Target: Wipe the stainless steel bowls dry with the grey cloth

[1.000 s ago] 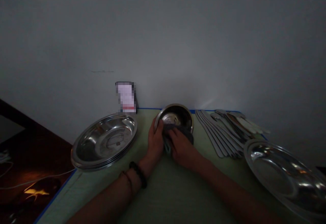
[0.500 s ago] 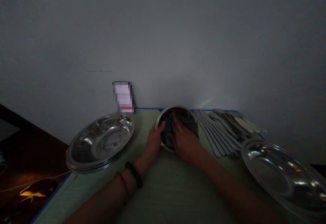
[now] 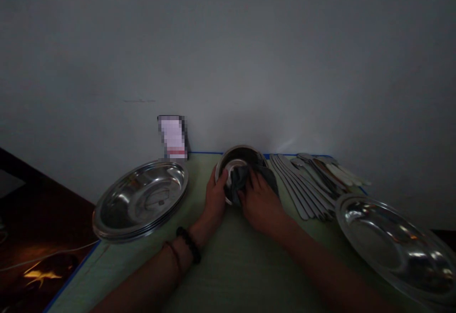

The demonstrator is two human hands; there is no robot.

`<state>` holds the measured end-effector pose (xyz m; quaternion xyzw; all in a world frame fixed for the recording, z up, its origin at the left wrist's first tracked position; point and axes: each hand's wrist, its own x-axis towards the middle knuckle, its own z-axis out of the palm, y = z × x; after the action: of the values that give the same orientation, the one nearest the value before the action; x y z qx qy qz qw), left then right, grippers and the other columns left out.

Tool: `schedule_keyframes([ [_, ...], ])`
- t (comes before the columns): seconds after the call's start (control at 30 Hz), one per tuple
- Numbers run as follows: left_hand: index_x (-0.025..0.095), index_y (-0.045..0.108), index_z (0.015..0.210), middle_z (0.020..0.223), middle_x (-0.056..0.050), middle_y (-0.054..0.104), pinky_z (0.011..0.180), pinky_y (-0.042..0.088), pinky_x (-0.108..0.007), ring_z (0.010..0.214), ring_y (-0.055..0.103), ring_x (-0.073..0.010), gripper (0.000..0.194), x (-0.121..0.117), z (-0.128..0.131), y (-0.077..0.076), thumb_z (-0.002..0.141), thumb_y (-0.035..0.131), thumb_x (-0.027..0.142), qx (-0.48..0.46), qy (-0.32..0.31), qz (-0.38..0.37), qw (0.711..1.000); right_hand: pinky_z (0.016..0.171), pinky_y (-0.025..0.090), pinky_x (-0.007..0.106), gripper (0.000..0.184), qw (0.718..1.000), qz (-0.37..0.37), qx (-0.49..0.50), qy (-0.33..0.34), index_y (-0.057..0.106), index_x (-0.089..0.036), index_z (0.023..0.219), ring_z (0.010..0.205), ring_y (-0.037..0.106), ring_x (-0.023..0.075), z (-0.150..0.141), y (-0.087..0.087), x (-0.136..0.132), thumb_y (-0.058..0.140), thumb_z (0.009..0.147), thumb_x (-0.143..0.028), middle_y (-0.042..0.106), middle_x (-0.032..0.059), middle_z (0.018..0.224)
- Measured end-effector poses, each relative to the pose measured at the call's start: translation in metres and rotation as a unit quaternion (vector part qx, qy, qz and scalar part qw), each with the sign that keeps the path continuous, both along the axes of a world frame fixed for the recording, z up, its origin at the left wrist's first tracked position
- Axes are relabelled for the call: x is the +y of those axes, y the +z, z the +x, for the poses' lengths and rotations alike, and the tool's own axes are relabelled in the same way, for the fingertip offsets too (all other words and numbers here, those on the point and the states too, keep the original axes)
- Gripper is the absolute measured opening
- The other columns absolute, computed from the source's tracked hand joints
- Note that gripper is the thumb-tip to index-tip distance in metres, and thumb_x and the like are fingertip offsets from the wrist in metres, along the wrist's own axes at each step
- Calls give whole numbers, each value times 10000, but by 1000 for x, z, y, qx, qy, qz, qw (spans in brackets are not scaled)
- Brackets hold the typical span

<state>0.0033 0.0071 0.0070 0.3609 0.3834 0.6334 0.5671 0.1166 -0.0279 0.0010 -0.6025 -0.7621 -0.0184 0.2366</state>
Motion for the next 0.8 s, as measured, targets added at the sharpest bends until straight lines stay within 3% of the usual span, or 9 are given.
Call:
schedule_keyframes([
  [0.1,198,654,1083,1124,-66,701,985,434,-377,1097,612,-262,415,-3,1,-2,725,694,405,1,-37,-24,999,1103,311,494,522,998,-31,48,8,409,-16,1358,1366,317,333,1,3,5,432,896,-259,362,238,1450],
  [0.27,178,684,1028,1127,-81,699,1024,397,-365,1123,598,-256,411,-4,1,-5,766,641,491,16,-78,-18,997,1141,288,398,464,982,-86,113,122,433,-48,1343,1366,342,264,-2,19,5,391,906,-197,280,218,1474],
  [0.4,207,697,967,1079,-58,711,1020,393,-345,1115,595,-241,408,-2,-1,-1,775,598,553,41,-39,-9,998,1144,282,388,420,965,-123,129,192,474,-93,1322,1361,360,235,-2,24,0,362,938,-223,268,183,1504],
  [0.5,213,693,941,1028,-34,717,980,420,-325,1053,615,-222,392,0,-4,2,773,596,553,77,26,6,997,1131,309,378,426,960,-127,100,227,466,-108,1339,1352,375,217,-2,24,-6,363,951,-250,369,145,1480],
  [0.57,206,685,961,1018,-31,715,935,448,-317,1015,626,-214,393,2,-6,2,781,589,542,76,53,12,996,1110,341,384,416,966,-114,64,222,485,-103,1326,1316,427,217,-3,25,-9,368,951,-240,473,131,1415],
  [0.67,195,667,1014,1031,-39,709,860,481,-303,980,634,-207,387,6,-8,0,778,609,496,49,71,9,996,1089,357,434,364,984,-91,1,156,580,-113,1233,1219,521,242,-1,25,-13,390,944,-230,605,116,1274],
  [0.8,186,652,1048,1014,-49,714,802,500,-301,922,656,-206,377,7,-8,-2,750,657,417,22,64,11,998,1140,201,539,302,995,-17,-75,58,666,-129,1108,1217,501,296,10,20,-9,454,912,-219,651,128,1174],
])
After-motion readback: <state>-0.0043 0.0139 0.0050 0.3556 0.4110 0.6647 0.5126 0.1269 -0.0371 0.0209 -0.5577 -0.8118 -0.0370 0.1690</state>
